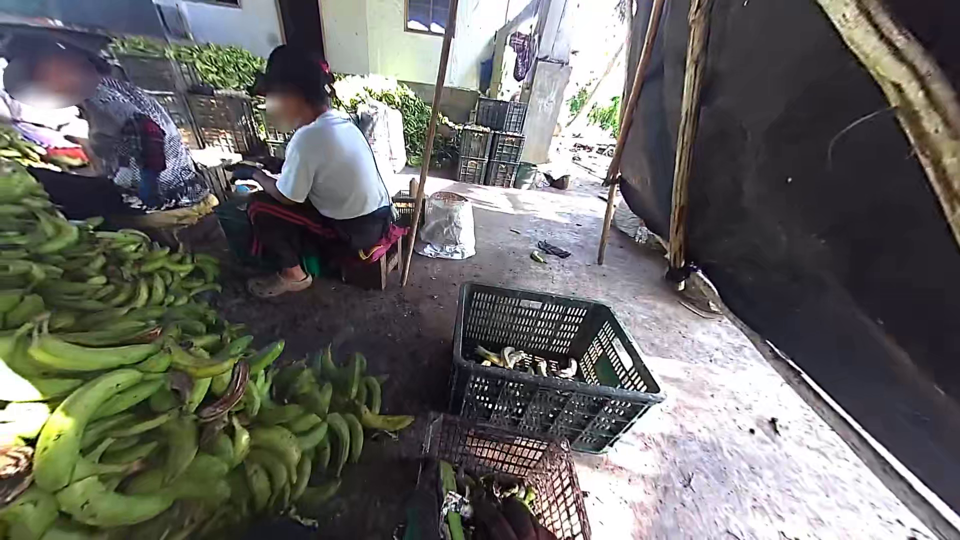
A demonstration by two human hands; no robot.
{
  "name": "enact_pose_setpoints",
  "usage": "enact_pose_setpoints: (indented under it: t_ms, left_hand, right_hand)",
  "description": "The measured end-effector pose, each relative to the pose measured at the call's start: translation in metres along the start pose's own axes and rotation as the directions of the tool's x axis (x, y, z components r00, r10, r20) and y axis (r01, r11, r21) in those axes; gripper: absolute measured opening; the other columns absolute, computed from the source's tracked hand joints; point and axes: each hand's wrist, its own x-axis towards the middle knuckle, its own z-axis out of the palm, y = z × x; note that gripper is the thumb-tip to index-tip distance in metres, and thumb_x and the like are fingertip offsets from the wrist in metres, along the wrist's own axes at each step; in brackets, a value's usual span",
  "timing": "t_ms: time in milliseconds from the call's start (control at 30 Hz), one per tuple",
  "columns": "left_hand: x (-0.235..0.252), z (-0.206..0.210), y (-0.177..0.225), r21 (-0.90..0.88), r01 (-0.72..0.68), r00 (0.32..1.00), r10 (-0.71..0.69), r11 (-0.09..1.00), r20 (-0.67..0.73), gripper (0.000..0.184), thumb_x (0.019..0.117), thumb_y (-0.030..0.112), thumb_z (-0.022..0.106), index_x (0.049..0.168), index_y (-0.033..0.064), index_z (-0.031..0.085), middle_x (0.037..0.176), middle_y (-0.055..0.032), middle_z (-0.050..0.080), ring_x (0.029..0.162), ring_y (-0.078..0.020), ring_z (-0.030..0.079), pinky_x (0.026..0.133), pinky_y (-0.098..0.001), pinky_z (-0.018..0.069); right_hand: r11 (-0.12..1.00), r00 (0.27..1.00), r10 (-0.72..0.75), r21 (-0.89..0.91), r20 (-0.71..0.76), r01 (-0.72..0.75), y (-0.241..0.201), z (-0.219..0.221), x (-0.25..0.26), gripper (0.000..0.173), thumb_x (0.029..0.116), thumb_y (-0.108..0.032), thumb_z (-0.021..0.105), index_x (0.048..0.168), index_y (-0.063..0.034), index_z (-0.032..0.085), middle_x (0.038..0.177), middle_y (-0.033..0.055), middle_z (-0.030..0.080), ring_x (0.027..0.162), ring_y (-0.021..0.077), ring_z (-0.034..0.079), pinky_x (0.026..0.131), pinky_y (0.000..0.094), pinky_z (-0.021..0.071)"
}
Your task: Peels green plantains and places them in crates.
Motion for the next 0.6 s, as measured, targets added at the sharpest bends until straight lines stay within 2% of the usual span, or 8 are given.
enact_pose_setpoints:
  t_ms: [100, 167, 267, 333, 433, 467, 533, 600]
  left_hand:
    - [0.005, -0.001, -0.026, 0.130, -0.075, 0.993, 0.062, 0.989, 0.101, 0.041, 0.1094, 0.021, 0.039, 0.140, -0.0044, 0.050, 0.132, -0.0189, 0.058, 0.114, -0.0191, 0.057, 0.101, -0.0367, 0.0462]
    - [-0.001, 0.003, -0.016, 0.242, -0.097, 0.986, 0.060, 0.965, 0.157, 0.040, 0.1094, 0.015, 0.040, 0.138, -0.0099, 0.051, 0.138, -0.0246, 0.055, 0.123, -0.0236, 0.053, 0.109, -0.0376, 0.0400]
    - [0.009, -0.003, -0.027, 0.313, -0.207, 0.940, 0.099, 0.927, 0.326, 0.045, 0.1101, 0.028, 0.036, 0.134, -0.0054, 0.056, 0.123, -0.0197, 0.063, 0.110, -0.0209, 0.061, 0.099, -0.0389, 0.0492]
    - [0.003, -0.002, -0.035, 0.293, -0.275, 0.898, 0.136, 0.916, 0.419, 0.043, 0.1090, 0.027, 0.039, 0.128, -0.0054, 0.060, 0.113, -0.0180, 0.067, 0.103, -0.0198, 0.064, 0.095, -0.0390, 0.0523]
    - [0.017, -0.004, -0.045, 0.125, -0.172, 0.937, 0.123, 0.977, 0.327, 0.037, 0.1084, 0.024, 0.045, 0.128, -0.0018, 0.061, 0.109, -0.0128, 0.068, 0.095, -0.0146, 0.066, 0.087, -0.0337, 0.0561]
    - [0.019, -0.008, -0.044, 0.029, -0.123, 0.948, 0.109, 0.992, 0.300, 0.035, 0.1088, 0.023, 0.044, 0.128, -0.0008, 0.060, 0.107, -0.0107, 0.068, 0.092, -0.0127, 0.065, 0.083, -0.0312, 0.0564]
    - [0.019, -0.011, -0.038, -0.218, -0.004, 0.949, 0.072, 0.976, 0.307, 0.036, 0.1106, 0.024, 0.036, 0.128, 0.0016, 0.058, 0.100, -0.0066, 0.068, 0.085, -0.0102, 0.066, 0.074, -0.0277, 0.0576]
    - [0.022, -0.011, -0.033, -0.397, 0.074, 0.945, 0.064, 0.915, 0.322, 0.039, 0.1114, 0.028, 0.033, 0.123, 0.0016, 0.058, 0.093, -0.0071, 0.069, 0.078, -0.0121, 0.067, 0.068, -0.0283, 0.0586]
  right_hand:
    - [0.978, 0.957, 0.202, 0.003, 0.206, -0.207, -0.001, -0.008, 0.018, 0.046, 0.1007, -0.025, 0.055, 0.147, -0.0253, 0.058, 0.132, 0.0213, 0.065, 0.115, 0.0433, 0.065, 0.094, 0.0642, 0.0510]
    - [0.950, 0.923, 0.205, 0.161, 0.326, -0.268, 0.016, -0.007, 0.025, 0.045, 0.1058, -0.027, 0.048, 0.150, -0.0206, 0.053, 0.138, 0.0172, 0.063, 0.124, 0.0358, 0.062, 0.105, 0.0591, 0.0472]
    - [0.910, 0.928, 0.194, 0.296, 0.317, -0.291, 0.030, -0.002, 0.022, 0.044, 0.1060, -0.025, 0.048, 0.149, -0.0170, 0.054, 0.135, 0.0150, 0.065, 0.123, 0.0309, 0.063, 0.107, 0.0553, 0.0477]
    - [0.821, 0.935, 0.206, 0.470, 0.288, -0.326, 0.044, 0.005, 0.013, 0.041, 0.1051, -0.019, 0.051, 0.145, -0.0128, 0.057, 0.131, 0.0131, 0.068, 0.118, 0.0247, 0.066, 0.104, 0.0493, 0.0515]
    - [0.686, 0.953, 0.242, 0.662, 0.183, -0.301, 0.055, 0.004, 0.006, 0.042, 0.1046, -0.020, 0.051, 0.145, -0.0066, 0.054, 0.126, 0.0123, 0.068, 0.104, 0.0184, 0.068, 0.091, 0.0410, 0.0578]
    - [0.694, 0.953, 0.262, 0.657, 0.149, -0.294, 0.051, -0.001, 0.000, 0.044, 0.1032, -0.021, 0.053, 0.145, -0.0070, 0.053, 0.125, 0.0108, 0.067, 0.102, 0.0163, 0.068, 0.089, 0.0384, 0.0579]
    - [0.810, 0.966, 0.219, 0.528, 0.134, -0.257, 0.039, -0.011, -0.016, 0.047, 0.1011, -0.019, 0.057, 0.147, -0.0107, 0.054, 0.137, 0.0100, 0.064, 0.119, 0.0167, 0.064, 0.103, 0.0373, 0.0528]
    - [0.934, 0.990, 0.109, 0.330, 0.092, -0.134, 0.026, -0.012, -0.037, 0.048, 0.0923, -0.013, 0.064, 0.140, -0.0137, 0.064, 0.127, 0.0167, 0.067, 0.113, 0.0321, 0.066, 0.098, 0.0535, 0.0526]
